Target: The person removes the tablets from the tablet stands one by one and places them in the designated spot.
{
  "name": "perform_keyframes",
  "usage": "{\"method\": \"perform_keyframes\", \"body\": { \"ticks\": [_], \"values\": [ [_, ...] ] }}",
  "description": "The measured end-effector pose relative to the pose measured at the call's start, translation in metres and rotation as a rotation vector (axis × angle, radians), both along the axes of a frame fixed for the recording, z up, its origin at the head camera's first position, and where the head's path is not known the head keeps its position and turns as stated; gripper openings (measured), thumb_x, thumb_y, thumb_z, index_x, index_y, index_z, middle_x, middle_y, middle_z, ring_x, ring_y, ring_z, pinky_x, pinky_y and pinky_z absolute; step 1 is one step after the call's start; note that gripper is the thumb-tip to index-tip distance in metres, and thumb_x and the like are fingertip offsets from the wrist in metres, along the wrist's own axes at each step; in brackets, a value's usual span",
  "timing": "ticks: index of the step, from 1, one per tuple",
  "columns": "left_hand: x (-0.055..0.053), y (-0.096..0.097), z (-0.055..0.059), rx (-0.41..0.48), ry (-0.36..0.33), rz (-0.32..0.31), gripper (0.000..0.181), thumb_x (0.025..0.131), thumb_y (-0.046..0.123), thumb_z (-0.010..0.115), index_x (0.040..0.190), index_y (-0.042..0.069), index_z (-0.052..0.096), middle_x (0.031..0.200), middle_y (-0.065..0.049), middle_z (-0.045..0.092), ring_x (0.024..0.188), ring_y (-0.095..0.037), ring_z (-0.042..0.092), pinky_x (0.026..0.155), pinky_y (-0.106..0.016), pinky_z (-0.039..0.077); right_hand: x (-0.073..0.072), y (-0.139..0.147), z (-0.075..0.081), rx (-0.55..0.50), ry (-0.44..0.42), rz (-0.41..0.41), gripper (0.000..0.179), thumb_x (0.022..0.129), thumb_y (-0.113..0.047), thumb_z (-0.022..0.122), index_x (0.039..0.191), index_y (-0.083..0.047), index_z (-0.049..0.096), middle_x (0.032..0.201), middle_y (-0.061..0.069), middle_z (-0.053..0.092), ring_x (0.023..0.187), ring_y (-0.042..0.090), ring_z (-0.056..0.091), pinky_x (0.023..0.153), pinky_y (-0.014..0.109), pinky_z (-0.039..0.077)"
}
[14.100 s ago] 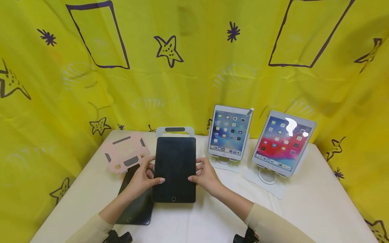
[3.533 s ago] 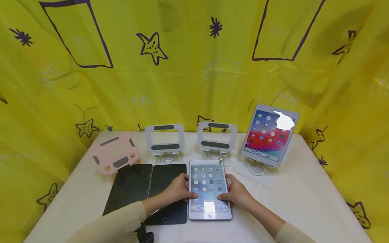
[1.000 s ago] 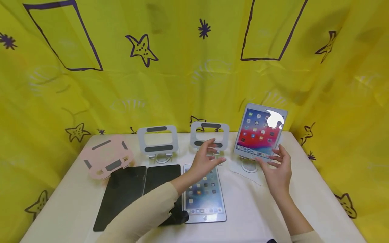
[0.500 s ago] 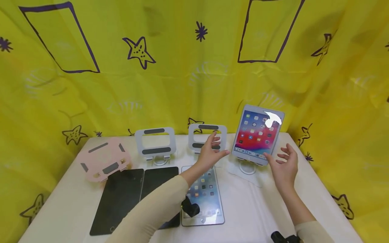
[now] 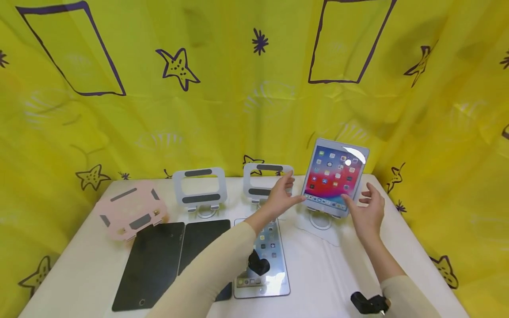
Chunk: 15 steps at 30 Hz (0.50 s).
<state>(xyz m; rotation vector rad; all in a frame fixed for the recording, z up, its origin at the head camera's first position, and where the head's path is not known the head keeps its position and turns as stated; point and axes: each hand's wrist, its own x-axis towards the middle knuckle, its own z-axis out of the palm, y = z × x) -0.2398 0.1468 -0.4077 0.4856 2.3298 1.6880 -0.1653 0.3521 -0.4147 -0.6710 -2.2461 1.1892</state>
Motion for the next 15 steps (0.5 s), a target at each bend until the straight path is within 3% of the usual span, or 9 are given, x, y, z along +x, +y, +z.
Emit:
{"method": "perform_keyframes", "body": {
  "ticks": [6, 11, 15],
  "values": [
    [0.003, 0.019, 0.009, -0.004, -0.061, -0.003, 0.082, 0.081, 0.024, 0.075, 0.148, 0.023, 0.029, 0.142, 0.0, 0.042, 0.128, -0.016, 0.044, 0.093, -0.031, 0.049, -0.004, -0.001, 0.0, 0.028, -0.034, 0.01, 0.071, 0.087, -0.035, 0.067, 0.144, -0.007, 0.035, 0.126, 0.015, 0.045, 0.095, 0.013, 0.042, 0.069, 0.009, 0.036],
    [0.007, 0.031, 0.017, 0.026, -0.042, -0.016, 0.076, 0.08, 0.022, 0.076, 0.144, 0.026, 0.035, 0.132, 0.002, 0.045, 0.121, -0.011, 0.043, 0.085, -0.028, 0.052, -0.007, -0.001, 0.004, 0.049, -0.049, 0.03, 0.07, 0.087, -0.036, 0.065, 0.145, -0.013, 0.035, 0.13, 0.016, 0.041, 0.102, 0.019, 0.041, 0.07, 0.014, 0.036],
    [0.006, 0.034, 0.019, 0.013, -0.039, 0.008, 0.072, 0.08, 0.019, 0.075, 0.142, 0.025, 0.039, 0.127, 0.001, 0.046, 0.117, -0.01, 0.043, 0.083, -0.027, 0.053, -0.01, -0.003, 0.008, 0.064, -0.047, 0.054, 0.067, 0.088, -0.035, 0.065, 0.145, -0.016, 0.036, 0.129, 0.017, 0.04, 0.099, 0.017, 0.039, 0.069, 0.016, 0.037]
  ]
}}
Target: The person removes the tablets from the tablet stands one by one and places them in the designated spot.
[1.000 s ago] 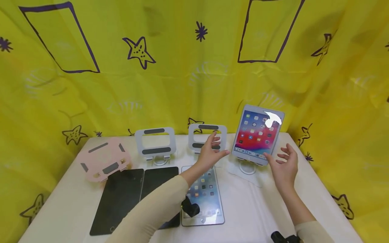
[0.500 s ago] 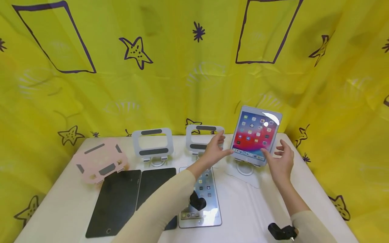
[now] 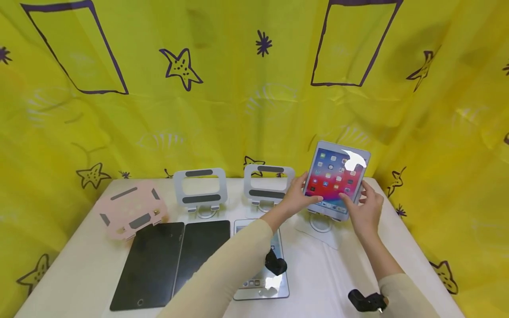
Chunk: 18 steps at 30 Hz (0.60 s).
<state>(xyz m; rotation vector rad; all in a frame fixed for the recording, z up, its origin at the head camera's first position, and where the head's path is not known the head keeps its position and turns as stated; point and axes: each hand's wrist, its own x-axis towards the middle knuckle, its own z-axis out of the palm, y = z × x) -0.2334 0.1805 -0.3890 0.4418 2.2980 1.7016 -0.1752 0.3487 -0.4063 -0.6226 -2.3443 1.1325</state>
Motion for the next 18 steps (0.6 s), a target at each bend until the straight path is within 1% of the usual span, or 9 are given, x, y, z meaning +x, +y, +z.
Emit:
{"method": "perform_keyframes", "body": {
  "ticks": [4, 7, 11, 14, 16, 18],
  "values": [
    [-0.0025, -0.0014, 0.0004, -0.027, 0.011, -0.001, 0.066, 0.082, 0.018, 0.073, 0.14, 0.023, 0.043, 0.125, -0.001, 0.046, 0.116, -0.011, 0.044, 0.083, -0.026, 0.052, -0.0009, -0.0044, 0.0011, -0.032, 0.008, 0.02, 0.066, 0.089, -0.034, 0.064, 0.145, -0.016, 0.035, 0.126, 0.015, 0.04, 0.094, 0.011, 0.037, 0.066, 0.011, 0.037],
    [-0.0045, -0.0016, 0.0011, -0.013, 0.007, -0.01, 0.064, 0.082, 0.019, 0.074, 0.139, 0.024, 0.045, 0.123, -0.002, 0.046, 0.115, -0.013, 0.044, 0.082, -0.027, 0.053, -0.0014, -0.0068, 0.0006, -0.07, 0.018, 0.029, 0.066, 0.09, -0.034, 0.063, 0.146, -0.016, 0.034, 0.122, 0.011, 0.038, 0.092, 0.007, 0.036, 0.066, 0.009, 0.037],
    [-0.0044, -0.0004, 0.0003, 0.01, -0.05, -0.004, 0.073, 0.08, 0.021, 0.076, 0.142, 0.032, 0.04, 0.124, 0.0, 0.043, 0.116, -0.012, 0.042, 0.082, -0.029, 0.054, -0.0014, -0.0052, -0.0008, -0.121, 0.034, 0.047, 0.065, 0.092, -0.032, 0.06, 0.147, -0.015, 0.03, 0.113, -0.002, 0.035, 0.09, 0.004, 0.034, 0.07, 0.01, 0.036],
    [-0.0036, -0.0009, -0.0013, 0.007, -0.076, 0.006, 0.08, 0.079, 0.021, 0.076, 0.146, 0.035, 0.034, 0.125, 0.002, 0.04, 0.117, -0.01, 0.04, 0.084, -0.029, 0.053, -0.0005, -0.0013, -0.0025, -0.176, 0.054, 0.076, 0.063, 0.093, -0.029, 0.059, 0.146, -0.015, 0.028, 0.107, -0.012, 0.032, 0.091, 0.003, 0.034, 0.073, 0.01, 0.036],
    [-0.0042, -0.0016, -0.0031, 0.024, -0.062, 0.004, 0.08, 0.079, 0.019, 0.076, 0.145, 0.034, 0.034, 0.123, 0.002, 0.04, 0.117, -0.01, 0.039, 0.084, -0.028, 0.053, 0.0004, 0.0011, -0.0043, -0.196, 0.071, 0.094, 0.063, 0.093, -0.027, 0.059, 0.146, -0.016, 0.027, 0.106, -0.016, 0.032, 0.091, 0.002, 0.035, 0.074, 0.008, 0.036],
    [-0.0047, -0.0032, -0.0058, 0.043, -0.031, 0.003, 0.078, 0.08, 0.016, 0.075, 0.145, 0.03, 0.036, 0.122, 0.001, 0.04, 0.115, -0.01, 0.041, 0.084, -0.027, 0.053, 0.0018, 0.0021, -0.0068, -0.196, 0.09, 0.098, 0.063, 0.092, -0.026, 0.06, 0.145, -0.017, 0.026, 0.104, -0.017, 0.032, 0.092, 0.001, 0.037, 0.074, 0.005, 0.036]
  ]
}}
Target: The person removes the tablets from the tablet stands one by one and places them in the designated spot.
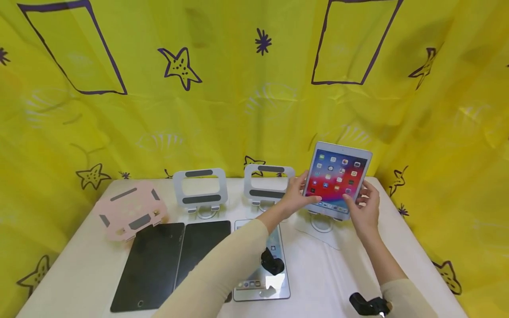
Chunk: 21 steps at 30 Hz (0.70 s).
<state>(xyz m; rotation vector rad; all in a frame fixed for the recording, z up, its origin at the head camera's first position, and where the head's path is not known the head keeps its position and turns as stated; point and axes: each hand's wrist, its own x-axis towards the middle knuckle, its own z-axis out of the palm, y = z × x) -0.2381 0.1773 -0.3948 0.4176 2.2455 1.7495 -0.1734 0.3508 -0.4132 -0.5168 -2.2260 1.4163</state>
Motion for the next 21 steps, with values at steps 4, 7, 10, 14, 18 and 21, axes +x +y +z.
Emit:
{"method": "perform_keyframes", "body": {
  "ticks": [4, 7, 10, 14, 18, 21],
  "values": [
    [0.0, -0.002, -0.007, -0.059, 0.135, -0.039, 0.08, 0.079, 0.012, 0.075, 0.145, 0.025, 0.032, 0.121, -0.002, 0.036, 0.115, -0.011, 0.04, 0.092, -0.025, 0.047, 0.005, 0.001, -0.008, 0.067, 0.092, -0.037, 0.058, 0.091, -0.017, 0.062, 0.141, -0.014, 0.032, 0.101, -0.02, 0.037, 0.092, -0.002, 0.041, 0.076, 0.002, 0.037],
    [0.002, -0.004, -0.012, -0.131, 0.25, -0.058, 0.082, 0.08, 0.012, 0.074, 0.145, 0.022, 0.026, 0.123, -0.005, 0.033, 0.116, -0.015, 0.04, 0.097, -0.025, 0.042, 0.007, 0.002, -0.016, 0.129, 0.171, -0.065, 0.054, 0.089, -0.01, 0.064, 0.136, -0.009, 0.038, 0.098, -0.022, 0.041, 0.089, -0.005, 0.044, 0.075, 0.0, 0.038],
    [0.003, -0.003, -0.015, -0.14, 0.311, -0.063, 0.08, 0.083, 0.01, 0.072, 0.145, 0.02, 0.023, 0.126, -0.007, 0.035, 0.116, -0.017, 0.044, 0.098, -0.026, 0.042, 0.008, 0.003, -0.02, 0.17, 0.202, -0.068, 0.055, 0.088, -0.009, 0.066, 0.136, -0.008, 0.039, 0.098, -0.023, 0.042, 0.087, -0.007, 0.045, 0.073, -0.001, 0.038],
    [0.005, 0.0, -0.017, -0.198, 0.361, -0.054, 0.079, 0.086, 0.011, 0.068, 0.147, 0.019, 0.019, 0.129, -0.007, 0.04, 0.115, -0.016, 0.047, 0.099, -0.026, 0.042, 0.01, 0.003, -0.02, 0.203, 0.168, -0.034, 0.058, 0.087, -0.01, 0.067, 0.137, -0.007, 0.037, 0.102, -0.018, 0.044, 0.086, -0.009, 0.045, 0.072, -0.001, 0.037],
    [0.005, 0.003, -0.016, -0.294, 0.418, -0.026, 0.077, 0.089, 0.011, 0.064, 0.149, 0.021, 0.016, 0.126, -0.007, 0.043, 0.106, -0.015, 0.05, 0.092, -0.022, 0.046, 0.012, 0.002, -0.02, 0.239, 0.163, -0.009, 0.061, 0.086, -0.005, 0.067, 0.137, -0.003, 0.034, 0.103, -0.014, 0.043, 0.084, -0.009, 0.044, 0.071, -0.002, 0.037],
    [0.003, 0.003, -0.014, -0.327, 0.451, -0.007, 0.076, 0.091, 0.009, 0.061, 0.149, 0.024, 0.016, 0.122, -0.006, 0.045, 0.095, -0.015, 0.053, 0.078, -0.019, 0.049, 0.012, -0.001, -0.019, 0.257, 0.209, -0.001, 0.063, 0.084, 0.0, 0.068, 0.136, 0.0, 0.033, 0.101, -0.016, 0.043, 0.083, -0.008, 0.044, 0.071, -0.002, 0.037]
  ]
}}
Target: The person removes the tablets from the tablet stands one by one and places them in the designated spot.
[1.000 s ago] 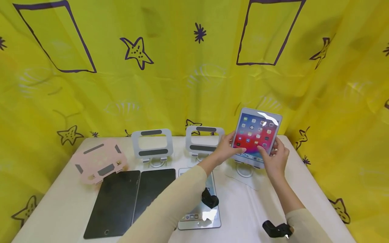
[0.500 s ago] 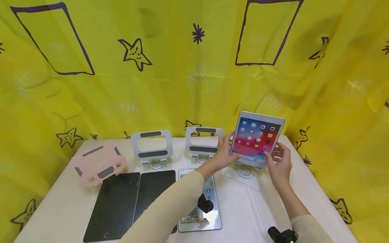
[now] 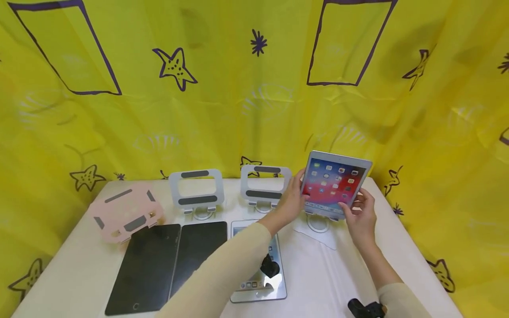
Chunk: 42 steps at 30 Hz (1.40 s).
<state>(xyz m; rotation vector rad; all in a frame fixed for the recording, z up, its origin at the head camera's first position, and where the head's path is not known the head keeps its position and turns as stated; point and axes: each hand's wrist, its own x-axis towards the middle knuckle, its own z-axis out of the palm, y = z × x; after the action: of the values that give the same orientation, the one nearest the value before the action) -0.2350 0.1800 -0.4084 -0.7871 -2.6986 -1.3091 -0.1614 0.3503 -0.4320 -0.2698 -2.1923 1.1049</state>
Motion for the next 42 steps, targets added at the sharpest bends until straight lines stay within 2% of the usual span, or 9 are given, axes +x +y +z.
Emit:
{"method": "perform_keyframes", "body": {
  "ticks": [4, 9, 16, 22, 28, 37, 42],
  "values": [
    [-0.003, -0.003, 0.003, -0.01, 0.02, 0.013, 0.076, 0.09, 0.009, 0.061, 0.149, 0.027, 0.017, 0.123, -0.005, 0.047, 0.091, -0.016, 0.055, 0.07, -0.019, 0.049, -0.001, -0.002, 0.002, 0.019, 0.007, 0.012, 0.063, 0.083, -0.001, 0.068, 0.136, -0.001, 0.032, 0.1, -0.016, 0.043, 0.082, -0.008, 0.045, 0.071, -0.002, 0.037],
    [-0.003, -0.009, 0.006, -0.019, 0.032, -0.006, 0.077, 0.09, 0.013, 0.063, 0.149, 0.028, 0.017, 0.123, -0.004, 0.048, 0.092, -0.015, 0.058, 0.071, -0.02, 0.05, 0.001, 0.0, 0.008, 0.037, -0.048, 0.012, 0.063, 0.084, -0.005, 0.069, 0.136, -0.006, 0.033, 0.102, -0.009, 0.047, 0.084, -0.009, 0.045, 0.07, -0.001, 0.038],
    [-0.001, -0.019, 0.012, 0.088, -0.011, -0.059, 0.08, 0.087, 0.006, 0.065, 0.15, 0.026, 0.018, 0.119, -0.003, 0.05, 0.097, -0.011, 0.056, 0.084, -0.019, 0.049, 0.01, -0.003, 0.025, 0.079, -0.103, 0.063, 0.063, 0.086, -0.01, 0.068, 0.137, -0.004, 0.03, 0.106, 0.011, 0.051, 0.083, -0.012, 0.043, 0.068, -0.001, 0.038],
    [0.004, -0.031, 0.015, 0.163, -0.021, -0.112, 0.08, 0.086, 0.005, 0.067, 0.149, 0.021, 0.021, 0.107, -0.004, 0.051, 0.081, -0.007, 0.049, 0.071, -0.011, 0.046, 0.018, -0.006, 0.039, 0.086, -0.163, 0.098, 0.064, 0.088, -0.013, 0.067, 0.138, -0.002, 0.029, 0.107, 0.017, 0.053, 0.08, -0.012, 0.043, 0.064, 0.0, 0.04],
    [0.009, -0.042, 0.018, 0.198, -0.092, -0.165, 0.083, 0.084, 0.005, 0.068, 0.149, 0.023, 0.02, 0.101, -0.003, 0.05, 0.076, -0.006, 0.049, 0.068, -0.011, 0.047, 0.028, -0.01, 0.047, 0.097, -0.223, 0.152, 0.067, 0.088, -0.016, 0.066, 0.139, -0.001, 0.026, 0.101, 0.014, 0.052, 0.075, -0.01, 0.045, 0.058, 0.007, 0.046],
    [0.022, -0.056, 0.023, 0.221, -0.254, -0.125, 0.087, 0.081, 0.003, 0.072, 0.149, 0.027, 0.023, 0.09, 0.002, 0.051, 0.07, -0.007, 0.051, 0.062, -0.016, 0.05, 0.04, -0.016, 0.051, 0.093, -0.312, 0.216, 0.068, 0.088, -0.02, 0.067, 0.14, -0.001, 0.027, 0.104, 0.019, 0.052, 0.074, -0.005, 0.046, 0.056, 0.014, 0.049],
    [0.032, -0.062, 0.022, 0.265, -0.323, -0.137, 0.087, 0.08, -0.001, 0.072, 0.149, 0.025, 0.024, 0.089, 0.002, 0.049, 0.066, -0.006, 0.053, 0.055, -0.02, 0.051, 0.044, -0.012, 0.052, 0.107, -0.368, 0.254, 0.07, 0.086, -0.021, 0.07, 0.14, 0.002, 0.03, 0.104, 0.018, 0.053, 0.071, -0.003, 0.049, 0.057, 0.015, 0.05]
  ]
}}
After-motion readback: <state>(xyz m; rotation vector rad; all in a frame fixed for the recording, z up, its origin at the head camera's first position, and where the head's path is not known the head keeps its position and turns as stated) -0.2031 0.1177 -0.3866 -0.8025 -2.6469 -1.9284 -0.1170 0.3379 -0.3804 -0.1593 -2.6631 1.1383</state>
